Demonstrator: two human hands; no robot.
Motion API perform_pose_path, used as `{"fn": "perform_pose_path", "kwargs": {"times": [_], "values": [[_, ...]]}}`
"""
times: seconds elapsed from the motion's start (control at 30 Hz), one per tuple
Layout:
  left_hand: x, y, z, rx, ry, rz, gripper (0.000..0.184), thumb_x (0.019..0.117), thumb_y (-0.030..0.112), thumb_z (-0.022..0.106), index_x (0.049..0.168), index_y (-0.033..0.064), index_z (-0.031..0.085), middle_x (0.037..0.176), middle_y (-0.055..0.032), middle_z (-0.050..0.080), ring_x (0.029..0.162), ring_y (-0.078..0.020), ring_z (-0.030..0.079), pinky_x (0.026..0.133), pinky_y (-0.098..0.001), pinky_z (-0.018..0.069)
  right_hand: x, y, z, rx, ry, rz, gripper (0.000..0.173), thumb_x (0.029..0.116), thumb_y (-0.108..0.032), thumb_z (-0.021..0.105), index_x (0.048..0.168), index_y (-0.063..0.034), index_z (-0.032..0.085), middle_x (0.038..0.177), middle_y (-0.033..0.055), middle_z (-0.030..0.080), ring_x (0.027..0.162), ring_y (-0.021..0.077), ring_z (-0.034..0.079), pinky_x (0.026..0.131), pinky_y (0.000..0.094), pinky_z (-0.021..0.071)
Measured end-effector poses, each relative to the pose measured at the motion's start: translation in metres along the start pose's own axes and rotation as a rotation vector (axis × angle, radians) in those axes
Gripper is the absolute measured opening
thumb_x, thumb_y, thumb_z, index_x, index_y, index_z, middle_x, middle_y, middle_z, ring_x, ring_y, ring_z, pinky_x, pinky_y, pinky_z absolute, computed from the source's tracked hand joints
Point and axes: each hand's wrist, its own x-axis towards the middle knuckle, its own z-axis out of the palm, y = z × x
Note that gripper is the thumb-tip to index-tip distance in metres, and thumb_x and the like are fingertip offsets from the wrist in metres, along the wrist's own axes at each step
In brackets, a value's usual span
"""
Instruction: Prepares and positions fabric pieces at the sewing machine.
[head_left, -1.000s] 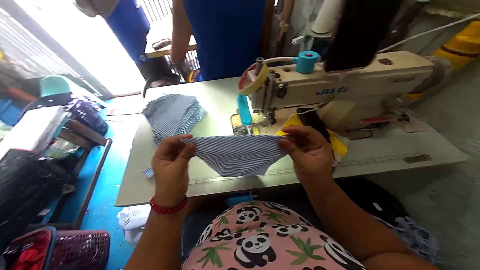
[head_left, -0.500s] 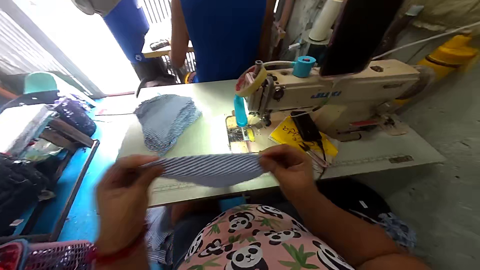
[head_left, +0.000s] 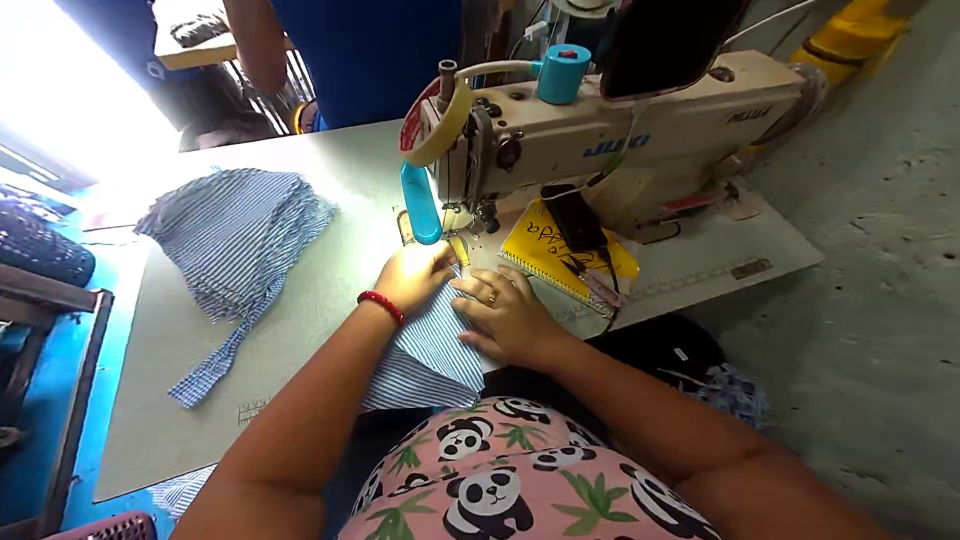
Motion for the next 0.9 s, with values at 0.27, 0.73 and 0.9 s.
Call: {"fn": "perform_pose_path", "kwargs": {"times": [0.27,0.73,0.9], "values": [[-0.07,0.034,0.043,0.139,0.129,0.02,0.047,0.1036,0.026,0.049,0.143,0.0023,0.058,0.15,-0.0152,0.055,0.146,-0.0323,0.044,0.122,-0.0572,0.029,0.0,0.018,0.012,0.182,-0.073,0.055,0.052,0.1016,-0.053,0.046,0.135,-0.0186,0.067,0.15,-0.0011,0.057,0.157,0.0239,0.024,0.123,0.0695,0.0021],[-0.047,0.012,0.039,0.182,0.091,-0.002,0.055,0.1044,0.035,0.034,0.146,0.0077,0.056,0.156,-0.0118,0.05,0.15,-0.0263,0.04,0.124,-0.064,0.0118,0.009,0.028,0.013,0.226,0.224,0.089,0.035,0.0993,-0.039,0.055,0.115,-0.0159,0.075,0.144,0.0006,0.063,0.151,0.0275,0.038,0.122,0.0699,0.0127],[-0.047,0.014,0.038,0.246,0.103,-0.015,0.056,0.1041,0.038,0.031,0.146,0.0128,0.058,0.156,-0.0076,0.051,0.15,-0.0272,0.04,0.117,-0.0767,0.0047,-0.03,0.068,-0.036,0.172,0.538,0.153,0.029,0.1028,-0.029,0.058,0.11,-0.006,0.075,0.131,0.013,0.068,0.138,0.0317,0.052,0.121,0.0545,0.0329]]}}
